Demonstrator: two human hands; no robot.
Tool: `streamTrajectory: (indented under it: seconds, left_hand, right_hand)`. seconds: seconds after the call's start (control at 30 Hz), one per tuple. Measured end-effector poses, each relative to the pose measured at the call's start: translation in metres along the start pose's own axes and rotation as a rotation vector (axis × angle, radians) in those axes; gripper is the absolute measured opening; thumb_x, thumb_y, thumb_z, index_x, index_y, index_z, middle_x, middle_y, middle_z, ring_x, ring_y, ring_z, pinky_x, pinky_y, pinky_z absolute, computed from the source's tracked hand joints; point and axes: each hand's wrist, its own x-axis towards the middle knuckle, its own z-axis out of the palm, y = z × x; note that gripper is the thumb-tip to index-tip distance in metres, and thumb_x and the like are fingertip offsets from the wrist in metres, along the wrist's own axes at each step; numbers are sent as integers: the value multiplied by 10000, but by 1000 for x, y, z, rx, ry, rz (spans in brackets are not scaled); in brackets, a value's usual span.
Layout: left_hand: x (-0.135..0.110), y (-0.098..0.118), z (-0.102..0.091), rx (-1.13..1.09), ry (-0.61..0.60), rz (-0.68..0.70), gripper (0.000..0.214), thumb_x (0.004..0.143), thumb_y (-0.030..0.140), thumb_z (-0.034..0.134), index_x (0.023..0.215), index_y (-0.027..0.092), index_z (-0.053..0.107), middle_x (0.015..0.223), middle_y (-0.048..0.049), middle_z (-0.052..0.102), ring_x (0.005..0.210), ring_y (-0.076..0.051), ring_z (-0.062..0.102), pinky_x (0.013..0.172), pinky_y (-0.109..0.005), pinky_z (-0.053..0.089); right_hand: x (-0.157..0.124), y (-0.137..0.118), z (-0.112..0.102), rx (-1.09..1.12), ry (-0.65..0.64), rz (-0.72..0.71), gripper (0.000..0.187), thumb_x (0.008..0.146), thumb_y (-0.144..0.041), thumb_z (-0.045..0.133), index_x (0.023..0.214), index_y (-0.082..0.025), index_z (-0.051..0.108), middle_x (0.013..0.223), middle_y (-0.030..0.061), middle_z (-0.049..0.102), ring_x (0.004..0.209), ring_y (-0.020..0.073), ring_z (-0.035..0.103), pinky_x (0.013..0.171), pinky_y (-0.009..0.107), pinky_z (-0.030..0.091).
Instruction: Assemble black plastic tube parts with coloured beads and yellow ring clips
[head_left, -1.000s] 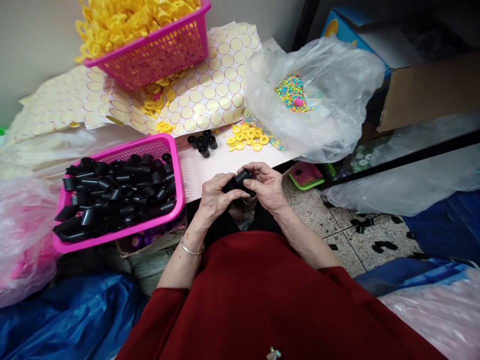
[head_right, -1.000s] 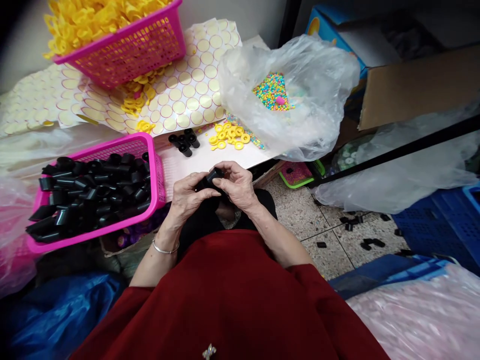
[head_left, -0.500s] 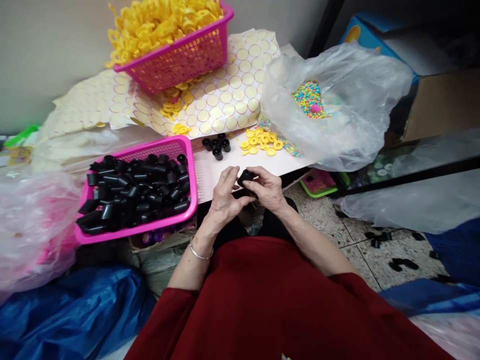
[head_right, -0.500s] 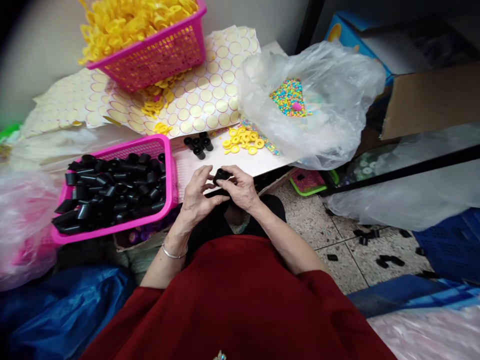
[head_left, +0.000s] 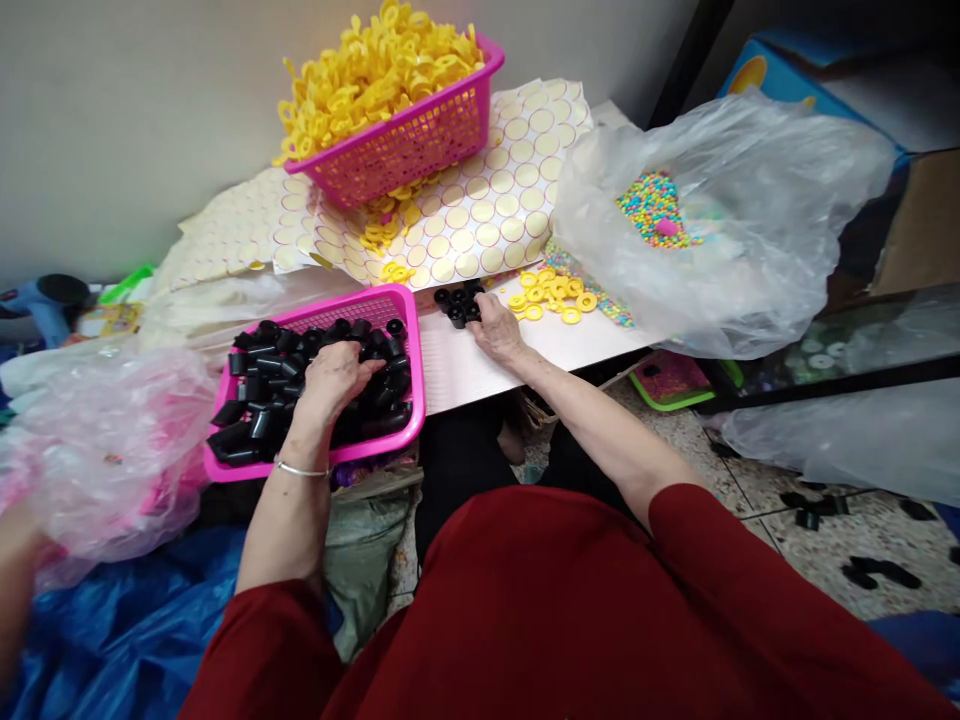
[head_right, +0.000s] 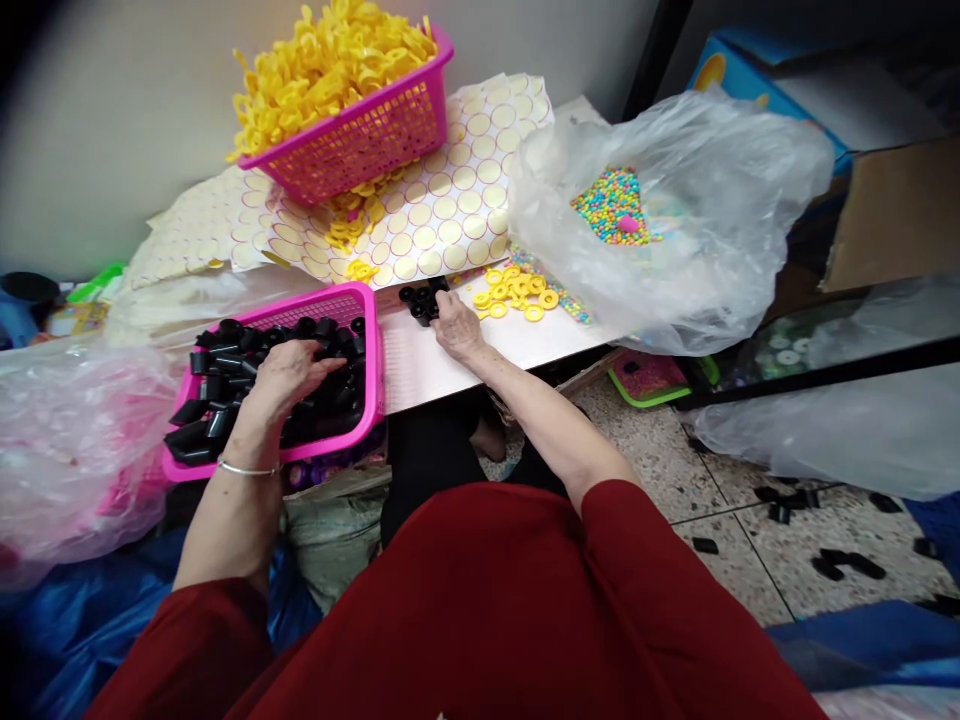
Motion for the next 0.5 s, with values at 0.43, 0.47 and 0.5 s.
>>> streamTrajectory:
  seconds: [0.43, 0.47, 0.5]
  left_hand:
    - [0, -1, -8, -623, -23, -107, 324, 437, 208, 818, 748, 162, 741, 689, -21, 686, 659, -183, 604, 650, -279, 475]
    - [-4, -4, -12, -739, -3, -121, 340, 416, 200, 831, 741, 156, 740, 689, -20, 687, 646, -163, 593, 636, -263, 474]
    - [-8, -5, -14, -851, 5, -128, 360, 392, 184, 841, 735, 150, 738, 692, -19, 687, 639, -147, 587, 626, -247, 475]
  right_hand:
    - [-30, -66, -22, 147, 12, -406, 145, 903, -222, 457, 879, -181, 594, 1027, 136, 619, 1039, 263, 522, 947, 441, 438]
    - [-25, -80, -18, 143, -76, -488, 144, 885, -187, 467, 817, -182, 593, 976, 127, 635, 1024, 260, 530, 947, 446, 434]
    - [-20, -93, -12, 144, -162, -547, 142, 853, -152, 494, 748, -187, 583, 897, 109, 643, 988, 253, 544, 919, 436, 446]
